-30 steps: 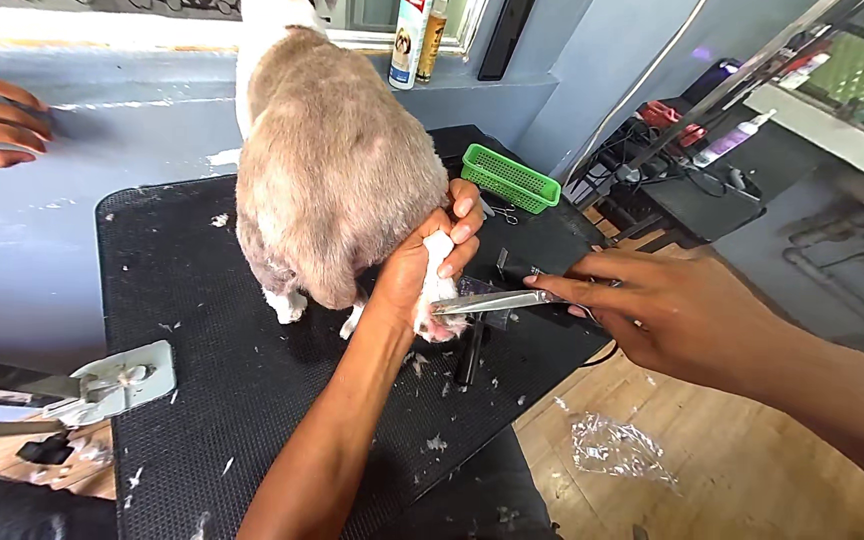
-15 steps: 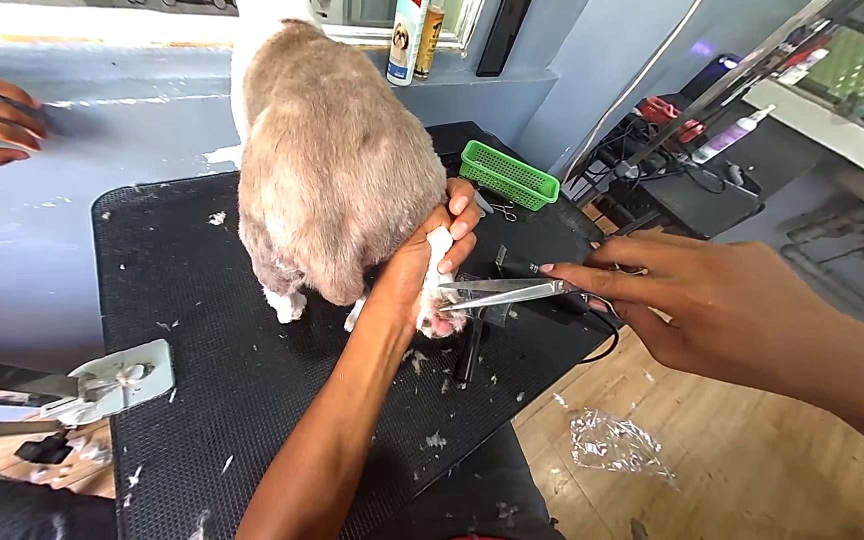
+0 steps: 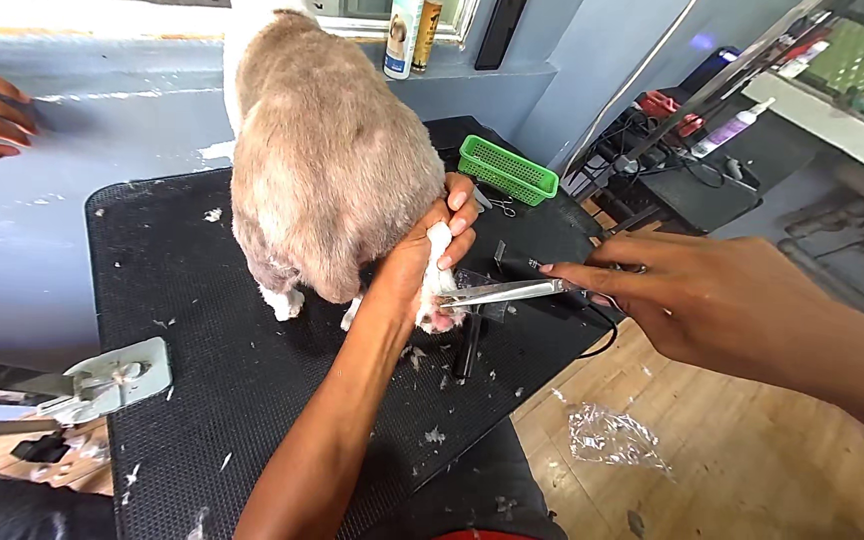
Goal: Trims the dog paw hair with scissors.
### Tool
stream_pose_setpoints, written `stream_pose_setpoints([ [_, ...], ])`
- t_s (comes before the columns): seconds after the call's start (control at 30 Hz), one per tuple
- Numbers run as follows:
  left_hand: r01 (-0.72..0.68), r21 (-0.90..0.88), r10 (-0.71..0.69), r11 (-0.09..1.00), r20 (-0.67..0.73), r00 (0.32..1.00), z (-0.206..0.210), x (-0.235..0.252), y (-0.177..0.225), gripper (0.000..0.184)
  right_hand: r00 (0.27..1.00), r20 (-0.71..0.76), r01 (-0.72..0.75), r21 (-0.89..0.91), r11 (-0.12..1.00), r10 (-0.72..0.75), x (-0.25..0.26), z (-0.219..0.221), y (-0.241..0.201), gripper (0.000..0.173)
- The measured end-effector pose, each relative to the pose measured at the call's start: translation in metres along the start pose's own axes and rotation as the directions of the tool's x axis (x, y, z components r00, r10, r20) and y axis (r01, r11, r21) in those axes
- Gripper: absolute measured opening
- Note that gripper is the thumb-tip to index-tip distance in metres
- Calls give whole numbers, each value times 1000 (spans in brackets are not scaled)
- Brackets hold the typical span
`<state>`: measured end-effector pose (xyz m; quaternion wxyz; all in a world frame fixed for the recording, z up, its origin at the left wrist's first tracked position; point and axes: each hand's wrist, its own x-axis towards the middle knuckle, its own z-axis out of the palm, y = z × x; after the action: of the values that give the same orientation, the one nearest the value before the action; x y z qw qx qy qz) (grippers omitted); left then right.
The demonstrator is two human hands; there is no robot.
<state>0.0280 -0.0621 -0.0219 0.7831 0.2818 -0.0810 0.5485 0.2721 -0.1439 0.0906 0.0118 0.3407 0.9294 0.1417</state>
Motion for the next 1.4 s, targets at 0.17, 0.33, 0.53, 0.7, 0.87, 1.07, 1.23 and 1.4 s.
stream_pose_setpoints([
  [0.17,1,-2,-1,1000,6,1000,1,0,0,29,1000,2,6,14,1000,-6,0,2,0,53],
  [0.33,-5,24,4,1000,5,1000,1,-1,1,29,1000,4,6,27,1000,-6,-1,5,1,53],
  [0.53,-8,16,8,1000,7,1000,-1,1,1,29,1000,-4,0,39,999,0,-2,7,1,52],
  [0.7,1,65,1,998,-22,1000,-1,1,3,31,998,-45,-38,91,995,42,-5,14,2,50],
  [0.87,-6,6,6,1000,30,1000,-4,1,8,31,992,-83,-78,179,981,94,-6,23,-1,51],
  [1.07,-5,-85,8,996,28,1000,-4,0,6,30,984,-131,-85,249,965,121,-10,30,-2,49],
  [1.23,1,-113,3,994,31,1000,-4,1,4,30,987,-122,-80,193,978,105,-12,30,-2,51],
  [1.4,-6,-114,12,993,54,998,-4,1,5,30,988,-114,-77,196,978,100,-10,35,-5,50],
])
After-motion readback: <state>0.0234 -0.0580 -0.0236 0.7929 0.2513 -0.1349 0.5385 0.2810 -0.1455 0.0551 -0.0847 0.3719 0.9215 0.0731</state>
